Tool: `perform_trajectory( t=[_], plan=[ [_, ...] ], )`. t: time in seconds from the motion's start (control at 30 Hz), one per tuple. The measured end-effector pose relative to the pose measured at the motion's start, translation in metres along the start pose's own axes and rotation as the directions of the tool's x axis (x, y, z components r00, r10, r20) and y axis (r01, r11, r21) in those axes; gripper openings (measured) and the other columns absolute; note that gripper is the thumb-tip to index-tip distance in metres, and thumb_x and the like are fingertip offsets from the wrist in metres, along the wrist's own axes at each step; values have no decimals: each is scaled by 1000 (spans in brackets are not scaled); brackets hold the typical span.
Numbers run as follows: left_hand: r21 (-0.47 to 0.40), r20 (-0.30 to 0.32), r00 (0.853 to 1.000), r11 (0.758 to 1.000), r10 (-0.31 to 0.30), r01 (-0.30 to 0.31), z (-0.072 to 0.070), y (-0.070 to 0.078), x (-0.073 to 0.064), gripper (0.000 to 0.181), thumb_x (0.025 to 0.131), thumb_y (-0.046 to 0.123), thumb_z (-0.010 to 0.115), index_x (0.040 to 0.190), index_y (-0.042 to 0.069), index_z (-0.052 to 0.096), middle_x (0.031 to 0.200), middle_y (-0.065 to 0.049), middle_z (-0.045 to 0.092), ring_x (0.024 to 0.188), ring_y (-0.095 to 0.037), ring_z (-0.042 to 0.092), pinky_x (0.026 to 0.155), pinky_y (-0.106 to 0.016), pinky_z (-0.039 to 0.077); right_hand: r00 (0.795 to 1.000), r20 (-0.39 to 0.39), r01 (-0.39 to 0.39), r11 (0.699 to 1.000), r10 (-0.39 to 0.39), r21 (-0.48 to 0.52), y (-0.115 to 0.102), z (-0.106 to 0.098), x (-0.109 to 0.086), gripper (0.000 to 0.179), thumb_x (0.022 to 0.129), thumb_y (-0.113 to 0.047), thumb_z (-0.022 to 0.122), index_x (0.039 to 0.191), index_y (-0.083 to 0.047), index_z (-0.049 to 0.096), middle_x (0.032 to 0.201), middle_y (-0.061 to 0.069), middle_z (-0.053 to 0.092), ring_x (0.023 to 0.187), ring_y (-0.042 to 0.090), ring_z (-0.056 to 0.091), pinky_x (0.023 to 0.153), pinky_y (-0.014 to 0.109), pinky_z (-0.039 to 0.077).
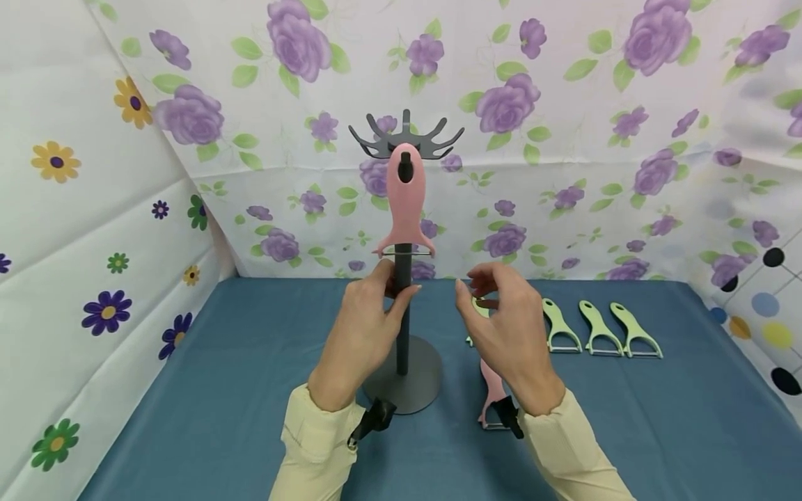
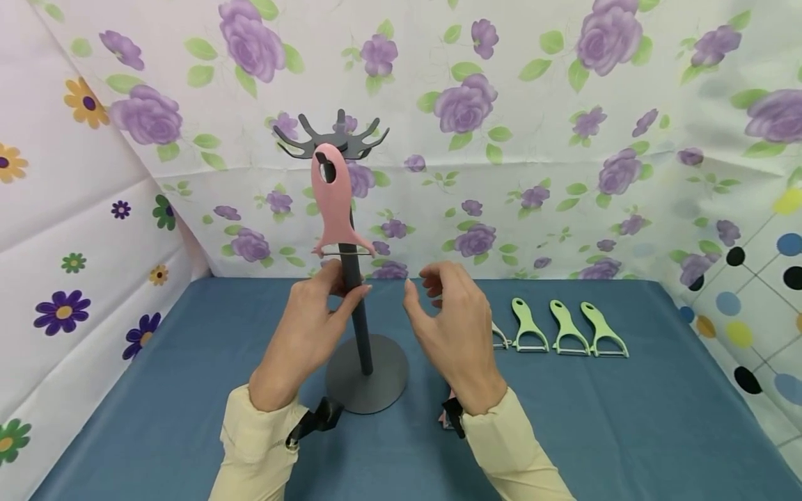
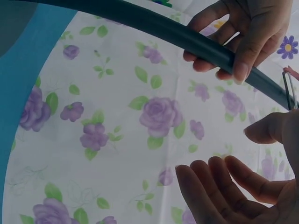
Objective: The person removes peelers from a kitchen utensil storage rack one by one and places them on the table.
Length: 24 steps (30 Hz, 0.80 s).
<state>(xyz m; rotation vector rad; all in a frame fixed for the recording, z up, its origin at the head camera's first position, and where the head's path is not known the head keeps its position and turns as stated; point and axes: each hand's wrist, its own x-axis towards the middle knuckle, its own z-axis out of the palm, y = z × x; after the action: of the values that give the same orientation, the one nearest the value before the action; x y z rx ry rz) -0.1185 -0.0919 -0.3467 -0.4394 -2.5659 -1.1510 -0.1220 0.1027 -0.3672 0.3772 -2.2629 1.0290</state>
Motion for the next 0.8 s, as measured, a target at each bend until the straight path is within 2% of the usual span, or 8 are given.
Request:
perform_trajectory(
  t=[0.37, 0.57, 0.8],
  plan=[
    [4, 1, 1000, 1000, -5, 5, -1, 2, 0, 19, 104, 23, 62, 114, 7, 60, 97, -6, 70, 84, -18, 71, 66, -33, 58, 998, -50, 51, 998, -49, 49, -14, -2, 8, 28, 97, -27, 72, 114, -6, 67, 104, 10, 69, 91, 22, 69, 80, 44, 64],
    [1, 0, 1000, 1000, -3, 3, 0, 1, 0, 19, 104, 22, 62, 114, 7, 60, 97, -6, 71, 84, -18, 72, 66, -33, 58, 995, -74, 74, 991, -66, 108, -18, 0, 11, 27, 97, -26, 71, 113, -5, 67, 104, 10, 68, 92, 20, 70, 79, 42, 64],
    [0, 11, 1000, 1000, -2, 2, 2, 1, 1, 20, 104, 23, 61, 115, 7, 59, 99, -7, 71, 86, -19, 72, 67, -33, 58, 993, -90, 90, 989, -80, 120, -25, -1, 15, 30, 98, -27, 70, 115, -3, 66, 104, 11, 67, 94, 20, 69, 81, 41, 64]
  ],
)
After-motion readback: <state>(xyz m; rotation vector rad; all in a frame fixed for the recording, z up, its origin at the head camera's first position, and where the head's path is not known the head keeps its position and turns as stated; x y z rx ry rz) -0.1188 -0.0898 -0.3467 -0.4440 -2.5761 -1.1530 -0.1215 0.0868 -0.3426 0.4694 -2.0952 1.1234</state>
